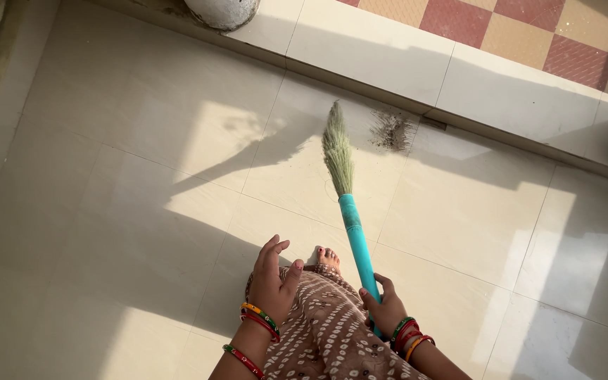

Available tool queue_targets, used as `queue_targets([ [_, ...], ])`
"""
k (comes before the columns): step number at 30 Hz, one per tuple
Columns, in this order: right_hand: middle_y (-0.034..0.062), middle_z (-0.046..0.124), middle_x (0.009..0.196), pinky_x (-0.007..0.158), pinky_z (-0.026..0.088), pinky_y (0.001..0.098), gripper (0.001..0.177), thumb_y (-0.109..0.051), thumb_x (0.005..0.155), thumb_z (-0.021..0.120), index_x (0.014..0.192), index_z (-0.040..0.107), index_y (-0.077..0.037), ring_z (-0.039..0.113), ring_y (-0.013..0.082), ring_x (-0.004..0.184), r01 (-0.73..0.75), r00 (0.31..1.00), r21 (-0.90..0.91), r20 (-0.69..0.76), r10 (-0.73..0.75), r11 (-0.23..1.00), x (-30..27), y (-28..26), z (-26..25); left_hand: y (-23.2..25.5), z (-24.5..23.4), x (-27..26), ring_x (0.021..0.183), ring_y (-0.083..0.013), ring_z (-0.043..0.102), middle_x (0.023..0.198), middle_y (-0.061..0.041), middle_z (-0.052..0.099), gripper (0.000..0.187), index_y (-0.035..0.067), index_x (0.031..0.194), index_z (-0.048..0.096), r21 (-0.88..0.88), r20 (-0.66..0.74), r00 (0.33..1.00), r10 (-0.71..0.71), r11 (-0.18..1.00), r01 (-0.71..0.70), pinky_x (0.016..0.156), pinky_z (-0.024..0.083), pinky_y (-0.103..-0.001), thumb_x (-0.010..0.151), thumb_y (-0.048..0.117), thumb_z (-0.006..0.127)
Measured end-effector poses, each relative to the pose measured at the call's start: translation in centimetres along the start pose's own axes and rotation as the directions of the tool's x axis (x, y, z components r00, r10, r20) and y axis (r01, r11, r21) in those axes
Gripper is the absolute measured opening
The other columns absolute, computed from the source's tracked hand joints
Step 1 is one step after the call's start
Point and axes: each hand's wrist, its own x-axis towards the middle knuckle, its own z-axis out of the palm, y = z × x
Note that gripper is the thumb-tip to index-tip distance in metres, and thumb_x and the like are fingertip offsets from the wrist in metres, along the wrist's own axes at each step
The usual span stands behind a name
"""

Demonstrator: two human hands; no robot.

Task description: Sweeping a tiled balcony area with a long grass broom.

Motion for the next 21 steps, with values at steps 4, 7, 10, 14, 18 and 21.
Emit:
queue_targets([
  [4, 0.0102, 0.074, 0.085, 0.052, 0.058, 0.0347, 0.065, -0.033, 0.098, 0.064, 0.155, 0.035, -0.022, 0.069, 0.0192, 0.061, -0.013, 0.977, -0.177, 0.206, 0.050, 0.984, 0.5, 0.1, 2.9, 1.0, -0.3, 0.4, 0.139, -0.0379, 0.046, 0.155, -0.021, 0.041, 0.065, 0.006, 0.135, 0.053, -0.035, 0.036, 0.999, -0.029, 0.999, 0.031, 0.100, 0.053, -0.048, 0.093, 0.055, 0.054],
  [7, 0.0095, 0.073, 0.086, 0.050, 0.056, 0.0362, 0.061, -0.031, 0.097, 0.066, 0.153, 0.043, -0.025, 0.067, 0.0192, 0.060, -0.071, 0.959, -0.226, 0.251, 0.128, 0.972, 1.6, -2.1, 2.0, 0.6, -0.3, 0.2, 0.141, -0.0386, 0.043, 0.155, -0.022, 0.040, 0.064, 0.004, 0.135, 0.052, -0.041, 0.038, 0.999, -0.014, 0.999, 0.016, 0.102, 0.050, -0.048, 0.094, 0.054, 0.055],
  [10, 0.0081, 0.073, 0.088, 0.051, 0.055, 0.0350, 0.062, -0.031, 0.097, 0.068, 0.155, 0.044, -0.026, 0.064, 0.0175, 0.060, -0.140, 0.971, -0.260, 0.154, 0.184, 0.955, 4.3, 0.3, -1.4, -0.2, -0.4, 0.2, 0.143, -0.0386, 0.043, 0.154, -0.023, 0.043, 0.060, 0.004, 0.135, 0.055, 0.008, 0.012, 0.999, 0.041, 0.999, -0.041, 0.110, 0.043, -0.050, 0.098, 0.051, 0.055],
  [14, 0.0100, 0.072, 0.089, 0.052, 0.055, 0.0357, 0.061, -0.030, 0.098, 0.066, 0.155, 0.045, -0.024, 0.063, 0.0181, 0.062, -0.240, 0.970, -0.117, 0.014, 0.243, 0.964, 4.7, 0.5, -7.9, -0.8, -0.5, 0.0, 0.143, -0.0382, 0.044, 0.154, -0.022, 0.044, 0.060, 0.003, 0.134, 0.054, 0.021, 0.005, 0.999, 0.045, 0.999, -0.045, 0.113, 0.041, -0.049, 0.099, 0.051, 0.054],
  [18, 0.0123, 0.071, 0.090, 0.054, 0.058, 0.0366, 0.063, -0.031, 0.098, 0.067, 0.156, 0.044, -0.020, 0.064, 0.0188, 0.064, -0.219, 0.966, -0.100, -0.159, 0.202, 0.971, 4.3, -1.2, -12.1, -0.1, -0.1, -0.2, 0.143, -0.0385, 0.042, 0.155, -0.022, 0.043, 0.061, 0.004, 0.134, 0.055, 0.029, 0.037, 0.999, -0.001, 1.000, 0.000, 0.112, 0.041, -0.049, 0.097, 0.053, 0.053],
  [21, 0.0122, 0.070, 0.088, 0.054, 0.061, 0.0369, 0.068, -0.033, 0.099, 0.065, 0.159, 0.037, -0.020, 0.066, 0.0193, 0.063, -0.175, 0.973, -0.193, -0.183, 0.140, 0.965, 1.8, -0.9, -12.6, 0.5, 0.0, 0.2, 0.142, -0.0383, 0.043, 0.155, -0.022, 0.043, 0.063, 0.004, 0.134, 0.054, 0.015, 0.046, 0.999, 0.011, 1.000, -0.011, 0.109, 0.044, -0.049, 0.097, 0.054, 0.052],
])
